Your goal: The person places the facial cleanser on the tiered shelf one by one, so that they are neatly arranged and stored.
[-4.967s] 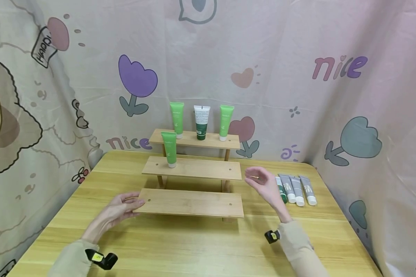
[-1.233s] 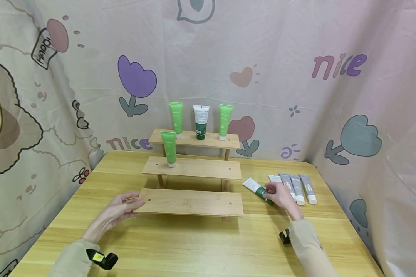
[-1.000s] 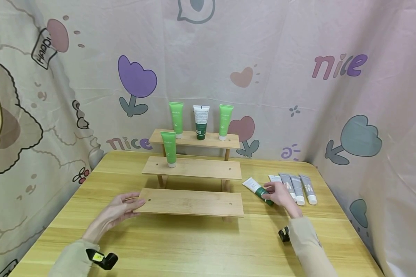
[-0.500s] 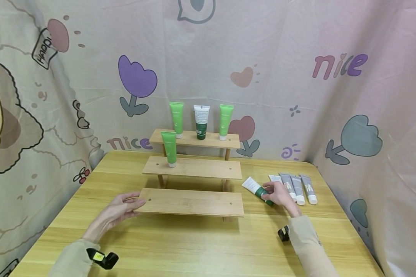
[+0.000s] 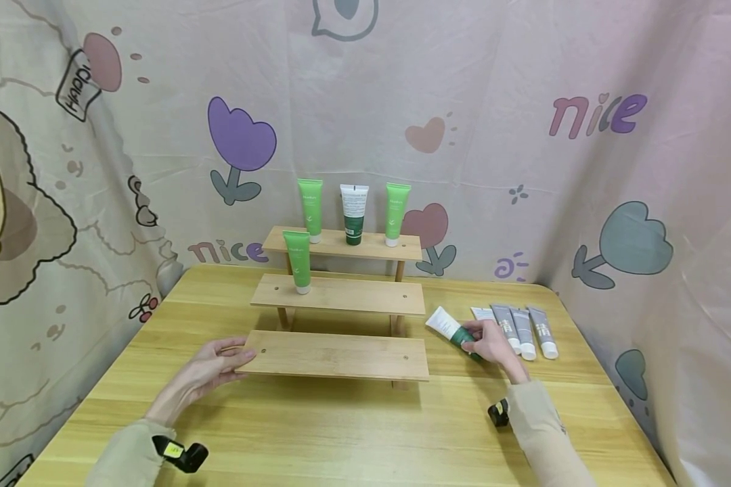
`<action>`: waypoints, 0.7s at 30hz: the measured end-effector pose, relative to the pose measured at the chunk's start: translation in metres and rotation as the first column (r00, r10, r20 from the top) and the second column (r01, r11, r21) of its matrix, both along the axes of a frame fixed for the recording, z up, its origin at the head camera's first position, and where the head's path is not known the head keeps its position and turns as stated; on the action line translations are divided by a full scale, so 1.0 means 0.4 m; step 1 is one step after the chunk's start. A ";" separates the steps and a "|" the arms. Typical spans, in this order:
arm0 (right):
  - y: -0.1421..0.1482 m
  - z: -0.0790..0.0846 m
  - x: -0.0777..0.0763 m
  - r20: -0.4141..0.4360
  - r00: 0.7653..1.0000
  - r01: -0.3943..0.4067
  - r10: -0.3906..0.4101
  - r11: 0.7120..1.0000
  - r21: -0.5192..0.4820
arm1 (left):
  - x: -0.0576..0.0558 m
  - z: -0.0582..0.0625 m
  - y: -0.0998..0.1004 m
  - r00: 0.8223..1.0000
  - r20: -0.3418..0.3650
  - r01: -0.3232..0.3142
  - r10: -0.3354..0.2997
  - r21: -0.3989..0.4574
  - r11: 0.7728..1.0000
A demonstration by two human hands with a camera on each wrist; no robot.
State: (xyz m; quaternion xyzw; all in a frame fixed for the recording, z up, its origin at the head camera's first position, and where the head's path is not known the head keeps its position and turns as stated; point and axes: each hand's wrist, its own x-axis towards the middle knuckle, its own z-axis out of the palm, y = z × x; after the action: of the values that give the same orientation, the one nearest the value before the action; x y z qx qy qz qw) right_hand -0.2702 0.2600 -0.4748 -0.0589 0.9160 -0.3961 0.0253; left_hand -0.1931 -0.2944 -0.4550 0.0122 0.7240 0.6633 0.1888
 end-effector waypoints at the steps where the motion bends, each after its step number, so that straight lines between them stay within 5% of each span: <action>1: 0.000 0.000 0.000 0.002 1.000 0.003 -0.003 1.000 -0.013 | 0.000 0.000 0.000 1.000 -0.001 0.000 0.000 -0.002 1.000; 21: -0.008 0.017 0.000 0.018 1.000 0.000 0.003 0.988 -0.152 | 0.000 0.000 0.002 1.000 -0.001 0.005 -0.005 -0.012 1.000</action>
State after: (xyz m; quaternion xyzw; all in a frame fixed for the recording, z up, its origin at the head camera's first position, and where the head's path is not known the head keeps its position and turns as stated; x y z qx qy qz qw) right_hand -0.2702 0.2569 -0.4679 -0.0578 0.8827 -0.4654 0.0293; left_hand -0.1929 -0.2935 -0.4549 0.0134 0.7280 0.6585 0.1903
